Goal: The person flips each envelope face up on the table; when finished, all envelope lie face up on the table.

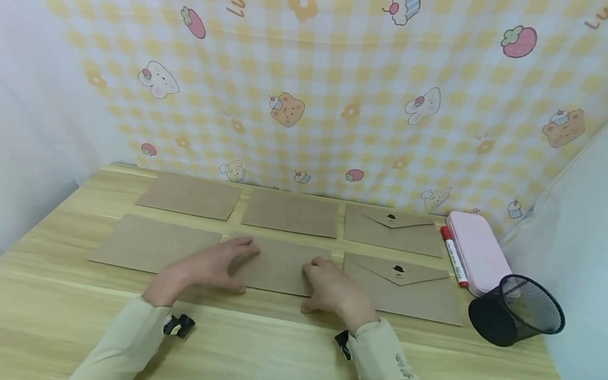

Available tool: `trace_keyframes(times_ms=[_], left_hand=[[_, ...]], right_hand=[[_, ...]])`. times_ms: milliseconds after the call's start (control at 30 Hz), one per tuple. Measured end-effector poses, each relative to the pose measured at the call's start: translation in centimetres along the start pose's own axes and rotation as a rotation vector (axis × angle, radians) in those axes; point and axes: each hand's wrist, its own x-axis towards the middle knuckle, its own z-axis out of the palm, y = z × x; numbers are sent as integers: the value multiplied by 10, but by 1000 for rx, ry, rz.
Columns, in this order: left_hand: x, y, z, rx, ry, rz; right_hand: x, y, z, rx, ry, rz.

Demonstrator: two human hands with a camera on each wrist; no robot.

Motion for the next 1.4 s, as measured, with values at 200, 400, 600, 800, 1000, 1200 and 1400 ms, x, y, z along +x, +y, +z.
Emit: trace_keyframes(times_ms=[200,400,600,800,1000,1200,1400], left_hand=[[2,-1,1,0,13,-38],[5,-4,0,16,18,-9],[4,-8,-5,-11,-12,24],[1,-7,-13,-57,-75,42],[8,-8,-13,-41,38,45],[7,-15,-10,-83,148,16],[2,-31,-15,-172,140,46]], right_hand=[[4,6,1,-113,71,-28],[3,16,-4,-85,72,-98],[0,29,-10,-9,41,-208],[-1,32,-18,61,48,-202],[2,33,-20,86,95,-190],[5,34,-16,150,125,-84],[12,36,-10,203,213,29]])
